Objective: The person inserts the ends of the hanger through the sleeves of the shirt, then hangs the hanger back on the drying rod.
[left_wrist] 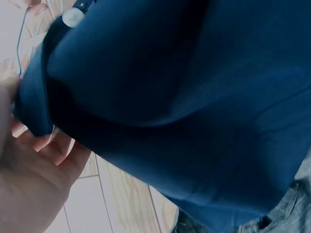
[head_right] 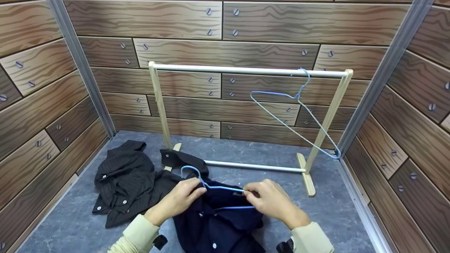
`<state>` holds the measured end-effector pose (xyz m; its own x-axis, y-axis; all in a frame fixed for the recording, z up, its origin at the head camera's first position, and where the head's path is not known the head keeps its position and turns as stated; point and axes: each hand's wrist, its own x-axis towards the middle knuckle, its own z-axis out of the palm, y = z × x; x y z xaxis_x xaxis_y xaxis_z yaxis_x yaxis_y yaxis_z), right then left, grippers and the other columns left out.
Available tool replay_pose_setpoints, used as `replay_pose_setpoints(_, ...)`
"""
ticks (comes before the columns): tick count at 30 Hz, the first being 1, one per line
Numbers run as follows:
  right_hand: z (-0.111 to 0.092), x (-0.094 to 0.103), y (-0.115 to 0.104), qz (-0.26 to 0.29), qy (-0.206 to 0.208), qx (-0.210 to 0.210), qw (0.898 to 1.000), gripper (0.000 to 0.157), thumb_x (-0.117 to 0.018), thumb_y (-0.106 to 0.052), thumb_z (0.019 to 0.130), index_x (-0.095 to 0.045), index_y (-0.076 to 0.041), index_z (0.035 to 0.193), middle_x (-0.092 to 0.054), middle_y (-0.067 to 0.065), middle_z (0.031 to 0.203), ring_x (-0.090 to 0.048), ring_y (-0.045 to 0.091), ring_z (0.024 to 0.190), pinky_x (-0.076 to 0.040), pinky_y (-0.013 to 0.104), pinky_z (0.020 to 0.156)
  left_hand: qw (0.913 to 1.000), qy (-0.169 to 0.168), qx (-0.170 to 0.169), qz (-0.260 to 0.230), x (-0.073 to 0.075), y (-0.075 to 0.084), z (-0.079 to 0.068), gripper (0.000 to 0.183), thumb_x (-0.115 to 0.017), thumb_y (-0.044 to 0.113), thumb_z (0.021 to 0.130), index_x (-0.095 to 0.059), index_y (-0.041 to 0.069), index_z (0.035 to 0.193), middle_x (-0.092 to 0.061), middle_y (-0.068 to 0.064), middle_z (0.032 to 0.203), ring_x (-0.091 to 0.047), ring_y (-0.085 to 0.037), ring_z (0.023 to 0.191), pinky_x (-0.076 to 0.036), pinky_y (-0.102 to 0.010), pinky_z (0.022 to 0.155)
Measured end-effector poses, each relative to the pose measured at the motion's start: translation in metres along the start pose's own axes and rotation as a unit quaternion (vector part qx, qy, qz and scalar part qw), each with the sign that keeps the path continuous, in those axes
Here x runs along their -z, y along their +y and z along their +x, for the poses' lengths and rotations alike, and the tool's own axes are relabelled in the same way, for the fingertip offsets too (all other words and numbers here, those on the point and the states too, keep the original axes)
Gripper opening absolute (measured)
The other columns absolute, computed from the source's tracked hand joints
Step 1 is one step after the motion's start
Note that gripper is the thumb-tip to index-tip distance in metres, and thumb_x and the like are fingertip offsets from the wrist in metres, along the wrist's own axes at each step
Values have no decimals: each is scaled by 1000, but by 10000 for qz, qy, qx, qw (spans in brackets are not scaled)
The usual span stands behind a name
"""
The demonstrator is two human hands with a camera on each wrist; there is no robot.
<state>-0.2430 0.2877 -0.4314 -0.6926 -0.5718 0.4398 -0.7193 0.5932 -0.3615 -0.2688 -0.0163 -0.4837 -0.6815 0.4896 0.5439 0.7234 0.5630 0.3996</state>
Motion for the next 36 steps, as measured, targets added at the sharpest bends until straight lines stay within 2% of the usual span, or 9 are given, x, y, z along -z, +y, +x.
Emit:
replay_pose_setpoints(3, 0, 2, 0, -70, -49, -47, 10000, 13, -66, -11, 93, -74, -20, 89, -59, -17, 65, -37, -9, 52, -32, 9, 49, 9995, 268, -131, -79, -2, -1, 0, 24, -54, 30, 101, -61, 10, 89, -56, -1, 76, -51, -10, 68, -48, -25, 65)
replay_pose_setpoints(8, -2, 5, 4, -164, 179, -208, 9995, 15, -65, -14, 94, -72, -22, 84, -58, -19, 66, -41, -7, 56, -37, 13, 53, 9970, 672, -317, -208, -3, -2, 0, 22, -57, 26, 100, -58, 10, 86, -54, -1, 76, -49, -9, 68, -47, -25, 65)
replay_pose_setpoints(12, -6, 6, 10, -214, 717, -301, 9967, 26, -64, -8, 94, -62, -22, 72, -45, -23, 63, -40, -6, 57, -36, 15, 55, 9955, 872, -246, -283, -3, -4, 0, 24, -57, 26, 100, -56, 11, 82, -51, 1, 74, -45, -7, 67, -45, -22, 64)
replay_pose_setpoints(14, -10, 5, 13, -195, 1094, -393, 9930, 29, -62, -4, 94, -60, -22, 71, -42, -22, 64, -41, -4, 59, -35, 14, 56, 9955, 871, -135, -340, -3, -4, -1, 25, -56, 27, 100, -55, 11, 81, -50, 1, 73, -43, -6, 67, -44, -21, 64)
replay_pose_setpoints(19, -18, 2, 22, -236, 2018, -720, 9765, 25, -54, 4, 94, -70, -13, 88, -61, -11, 80, -53, 1, 77, -38, 16, 74, 9963, 767, 76, -391, -2, -4, -2, 25, -56, 29, 101, -56, 11, 82, -52, 1, 76, -44, -6, 70, -46, -22, 67)
replay_pose_setpoints(23, -25, 1, 28, -325, 2343, -1083, 9656, 23, -49, 1, 98, -70, -9, 94, -64, -4, 88, -53, 1, 85, -37, 17, 79, 9960, 729, 203, -468, 0, -3, -1, 25, -55, 29, 101, -56, 12, 82, -51, 2, 76, -44, -6, 70, -45, -21, 67)
replay_pose_setpoints(30, -48, -7, 41, 258, 2424, -2111, 9466, 36, -37, -12, 106, -68, -9, 89, -56, -2, 69, -51, 6, 61, -39, 17, 59, 9953, 715, 266, -598, 2, -3, -2, 25, -55, 27, 101, -55, 11, 82, -51, 2, 77, -44, -7, 71, -44, -22, 67)
replay_pose_setpoints(33, -56, -16, 44, 525, 2279, -2713, 9336, 38, -35, -16, 107, -67, -7, 88, -55, -2, 65, -51, 7, 54, -41, 20, 54, 9950, 721, 271, -628, 2, -3, -2, 25, -55, 27, 101, -56, 11, 82, -53, 2, 78, -44, -7, 71, -45, -22, 67)
replay_pose_setpoints(36, -62, -27, 44, 810, 1970, -3193, 9234, 32, -39, -14, 106, -65, -4, 91, -56, -1, 67, -51, 7, 52, -43, 22, 51, 9949, 712, 283, -649, 2, -3, -2, 24, -55, 27, 101, -57, 11, 83, -53, 1, 78, -45, -7, 71, -45, -22, 68)
